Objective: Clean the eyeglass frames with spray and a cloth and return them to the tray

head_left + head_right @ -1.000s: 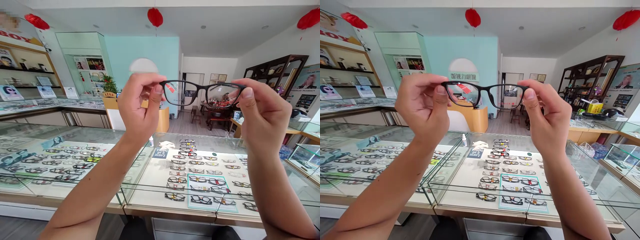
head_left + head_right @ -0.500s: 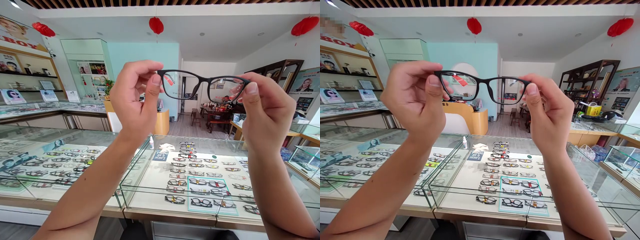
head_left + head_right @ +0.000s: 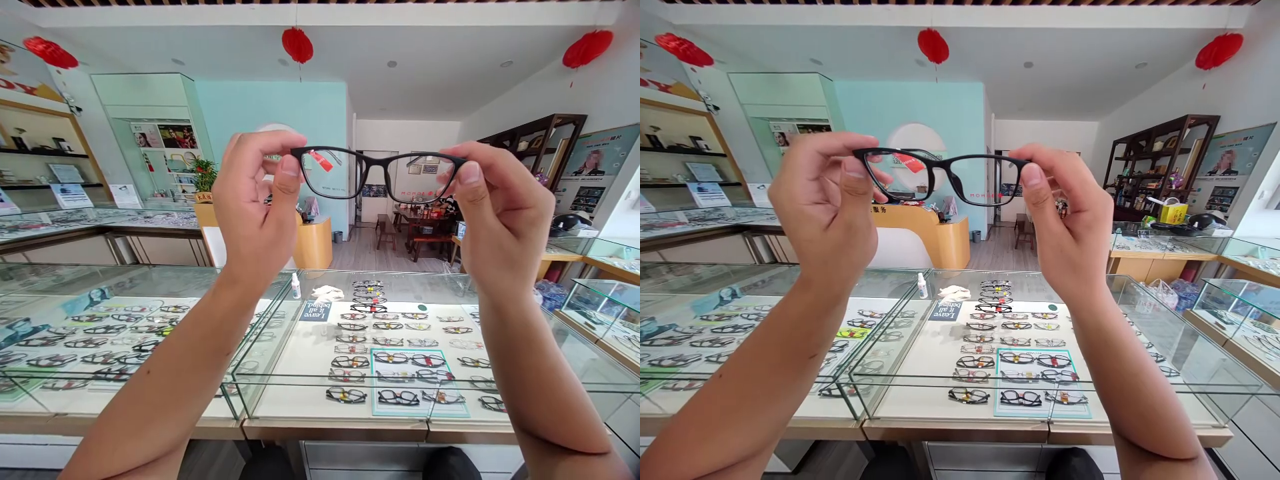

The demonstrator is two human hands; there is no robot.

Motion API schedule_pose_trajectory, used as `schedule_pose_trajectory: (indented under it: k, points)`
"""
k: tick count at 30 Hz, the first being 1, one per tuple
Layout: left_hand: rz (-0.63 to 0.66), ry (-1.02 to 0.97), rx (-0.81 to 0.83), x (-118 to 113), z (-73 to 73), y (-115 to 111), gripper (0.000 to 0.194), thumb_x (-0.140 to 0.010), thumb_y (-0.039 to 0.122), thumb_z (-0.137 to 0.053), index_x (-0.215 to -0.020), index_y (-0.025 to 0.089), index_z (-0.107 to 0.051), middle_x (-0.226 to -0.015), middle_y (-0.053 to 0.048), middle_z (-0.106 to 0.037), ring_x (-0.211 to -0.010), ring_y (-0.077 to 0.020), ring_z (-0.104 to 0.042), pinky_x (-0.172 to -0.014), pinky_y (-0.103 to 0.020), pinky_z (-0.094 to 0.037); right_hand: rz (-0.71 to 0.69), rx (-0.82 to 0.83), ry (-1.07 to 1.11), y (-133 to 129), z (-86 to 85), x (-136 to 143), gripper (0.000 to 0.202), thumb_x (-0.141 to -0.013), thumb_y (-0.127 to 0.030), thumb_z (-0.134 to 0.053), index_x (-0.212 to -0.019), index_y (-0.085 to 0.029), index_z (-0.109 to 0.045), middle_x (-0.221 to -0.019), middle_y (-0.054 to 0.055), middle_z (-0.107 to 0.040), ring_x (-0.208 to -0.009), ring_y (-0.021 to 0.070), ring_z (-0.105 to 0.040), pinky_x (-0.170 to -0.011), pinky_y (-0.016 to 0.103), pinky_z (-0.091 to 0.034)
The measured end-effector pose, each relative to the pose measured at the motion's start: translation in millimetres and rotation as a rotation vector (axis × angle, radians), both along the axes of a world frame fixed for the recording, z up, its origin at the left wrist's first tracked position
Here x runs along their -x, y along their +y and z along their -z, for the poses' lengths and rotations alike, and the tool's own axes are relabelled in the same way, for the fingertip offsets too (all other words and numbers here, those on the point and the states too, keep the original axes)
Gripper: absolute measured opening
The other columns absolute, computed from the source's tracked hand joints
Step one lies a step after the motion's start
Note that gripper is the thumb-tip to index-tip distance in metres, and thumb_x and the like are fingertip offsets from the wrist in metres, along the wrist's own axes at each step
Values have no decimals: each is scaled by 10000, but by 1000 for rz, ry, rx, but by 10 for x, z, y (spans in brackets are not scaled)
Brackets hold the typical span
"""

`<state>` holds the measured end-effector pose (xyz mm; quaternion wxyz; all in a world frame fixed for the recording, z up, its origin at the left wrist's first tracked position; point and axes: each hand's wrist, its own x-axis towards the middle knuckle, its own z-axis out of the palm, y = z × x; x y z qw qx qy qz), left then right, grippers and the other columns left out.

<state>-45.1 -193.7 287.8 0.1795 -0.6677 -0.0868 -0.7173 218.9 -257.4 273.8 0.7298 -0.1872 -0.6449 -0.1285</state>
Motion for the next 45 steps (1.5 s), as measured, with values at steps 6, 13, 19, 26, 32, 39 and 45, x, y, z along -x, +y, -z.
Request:
schedule_pose_trajectory:
  k: [6,13,19,26,32,39,45]
  points:
    - [26,-5,30,-65,16,-31,403,-1067,607,-613,-1221,278,-787,-1078,-54,-739,-823,-136,-692,-613,-286,-539,16,-5,20,19,24,-4,232,-1081,-361,-647,-1186,-311,-847,-986,20,-750,-908,185,-686,-801,374,-541]
    - [18,-13,55,-140,103,-41,365,-1101,551,-585,-1220,258,-767,-1083,-59,-724,-845,-124,-692,-592,-251,-517,45,16,46,86,90,-1,268,-1078,-367,-644,-1234,-322,-857,-989,46,-772,-936,218,-678,-785,398,-511]
    - [32,-18,50,-152,147,40,327,-1096,548,-596,-1210,290,-761,-1097,-47,-734,-820,-125,-692,-615,-272,-530,44,-20,52,248,143,-33,278,-1063,-353,-675,-1272,-359,-857,-932,54,-725,-881,198,-614,-677,361,-486]
    - [27,-23,82,-191,285,264,298,-1104,509,-597,-1228,289,-755,-1140,-66,-720,-951,-155,-736,-701,-288,-575,11,65,82,452,264,-15,302,-1085,-315,-648,-1324,-327,-832,-1020,56,-762,-957,192,-674,-653,322,-509]
    - [71,-55,235,-307,694,656,321,-1095,560,-580,-1252,334,-746,-1209,-59,-708,-1135,-216,-731,-915,-379,-627,-109,255,155,841,617,-14,300,-1088,-416,-647,-1338,-360,-804,-1261,30,-799,-1053,210,-777,-844,395,-662]
    - [130,-74,549,-511,1673,1374,429,-1087,612,-556,-1261,271,-751,-1257,-97,-732,-1165,-225,-722,-872,-336,-624,-162,501,322,1550,1458,-108,367,-1040,-513,-694,-1315,-292,-795,-1363,77,-785,-1243,250,-744,-1099,468,-616]
    - [190,-93,859,-560,2474,1725,440,-1073,604,-590,-1251,243,-766,-1292,-116,-724,-1145,-224,-717,-843,-316,-615,-136,793,363,1892,2163,-189,399,-1036,-525,-655,-1309,-272,-799,-1404,97,-772,-1234,259,-747,-1089,463,-606]
